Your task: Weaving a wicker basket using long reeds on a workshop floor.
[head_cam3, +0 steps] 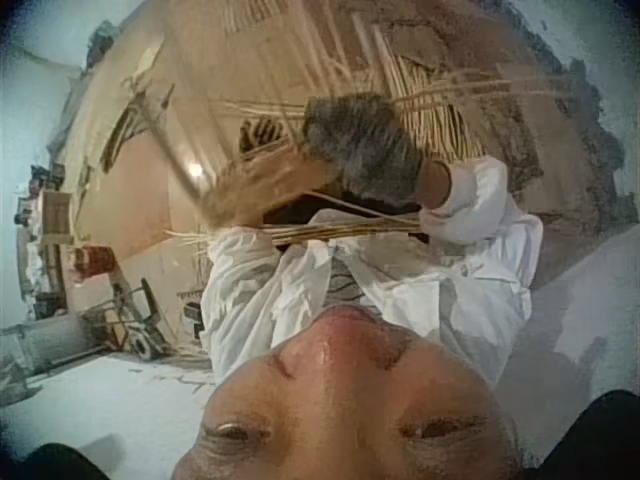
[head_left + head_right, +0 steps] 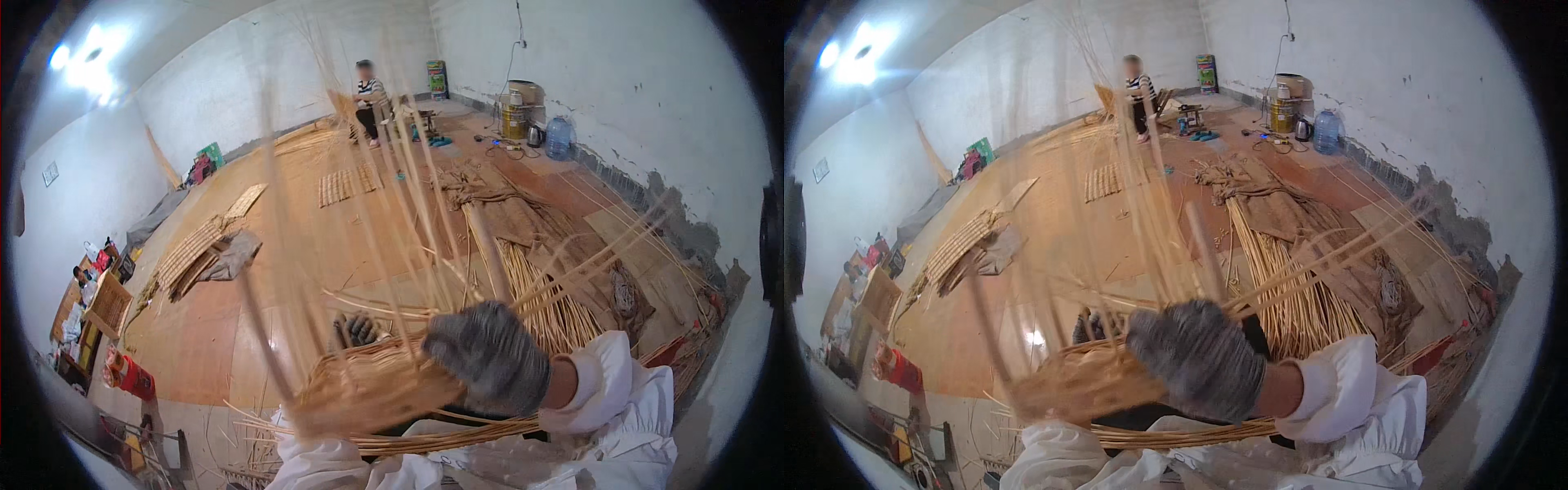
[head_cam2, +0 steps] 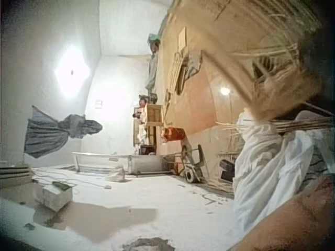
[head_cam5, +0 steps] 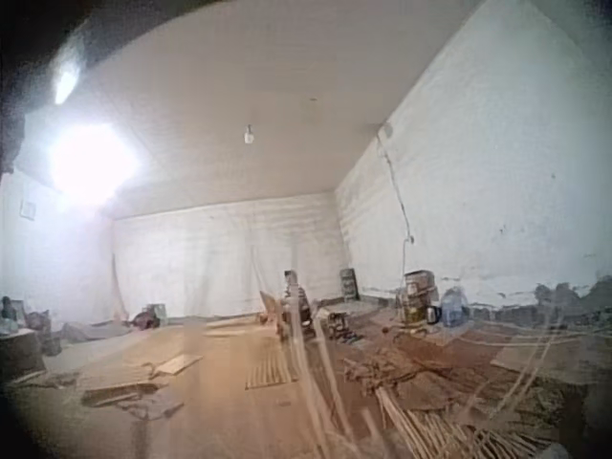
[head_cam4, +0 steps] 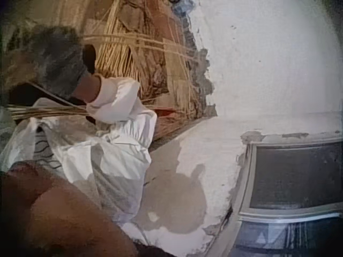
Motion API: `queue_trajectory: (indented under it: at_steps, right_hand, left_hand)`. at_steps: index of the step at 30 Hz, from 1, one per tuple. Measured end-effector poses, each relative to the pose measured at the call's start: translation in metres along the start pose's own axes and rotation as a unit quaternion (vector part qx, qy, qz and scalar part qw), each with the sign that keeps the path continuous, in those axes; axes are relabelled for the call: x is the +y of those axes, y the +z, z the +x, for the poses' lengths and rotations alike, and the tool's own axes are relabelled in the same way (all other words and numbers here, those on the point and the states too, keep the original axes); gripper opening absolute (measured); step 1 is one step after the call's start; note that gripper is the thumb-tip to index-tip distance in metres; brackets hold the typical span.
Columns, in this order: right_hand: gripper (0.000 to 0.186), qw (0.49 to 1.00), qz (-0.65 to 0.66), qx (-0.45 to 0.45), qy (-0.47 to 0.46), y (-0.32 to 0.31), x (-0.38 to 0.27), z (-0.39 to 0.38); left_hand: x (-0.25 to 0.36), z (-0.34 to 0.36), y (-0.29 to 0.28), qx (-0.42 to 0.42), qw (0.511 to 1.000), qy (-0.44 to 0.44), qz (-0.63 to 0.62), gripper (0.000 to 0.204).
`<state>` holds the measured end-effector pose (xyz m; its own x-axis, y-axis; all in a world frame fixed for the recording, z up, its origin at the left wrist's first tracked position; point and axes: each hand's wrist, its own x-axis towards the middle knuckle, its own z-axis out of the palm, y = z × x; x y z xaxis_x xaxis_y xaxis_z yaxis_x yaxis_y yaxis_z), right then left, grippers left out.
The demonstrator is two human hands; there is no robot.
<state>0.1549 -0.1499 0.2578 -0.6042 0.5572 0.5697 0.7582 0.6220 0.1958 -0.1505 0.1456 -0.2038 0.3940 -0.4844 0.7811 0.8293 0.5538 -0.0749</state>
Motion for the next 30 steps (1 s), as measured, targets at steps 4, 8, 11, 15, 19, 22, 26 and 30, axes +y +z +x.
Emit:
queue_trajectory:
  at_steps: [4, 8, 11, 15, 19, 22, 26, 30]
  right_hand:
    - [0.029, 0.984, 0.126, 0.111, -0.051, -0.024, 0.013, -0.015]
    - [0.035, 0.985, 0.091, 0.096, -0.111, -0.001, 0.057, -0.002]
    - [0.054, 0.976, -0.039, 0.192, -0.093, -0.002, 0.063, -0.001]
    - [0.096, 0.863, 0.45, 0.215, -0.077, 0.002, 0.058, 0.004]
    - [0.098, 0.881, 0.341, 0.274, 0.179, 0.054, 0.098, 0.0]
    - [0.092, 0.931, 0.231, 0.216, 0.18, 0.074, 0.11, -0.015]
    - [0.084, 0.976, 0.074, 0.048, 0.2, 0.131, 0.114, -0.053]
    - [0.072, 0.955, 0.074, 0.061, 0.279, 0.181, 0.096, -0.082]
  left_hand:
    - [-0.142, 0.012, -0.075, -0.167, 0.851, -0.362, -0.342, 0.045]
    - [-0.167, 0.114, -0.02, -0.256, 0.51, -0.595, -0.565, 0.046]
    - [-0.111, 0.269, 0.09, -0.247, 0.252, -0.673, -0.65, 0.046]
    - [-0.102, 0.377, 0.097, -0.246, 0.106, -0.71, -0.651, 0.036]
    - [-0.065, 0.383, 0.101, -0.339, 0.075, -0.628, -0.696, 0.021]
    - [-0.047, 0.37, 0.085, -0.433, 0.122, -0.663, -0.598, 0.028]
    - [-0.029, 0.32, 0.072, -0.581, 0.02, -0.649, -0.49, 0.032]
    - [-0.006, 0.282, 0.063, -0.651, -0.015, -0.633, -0.418, 0.035]
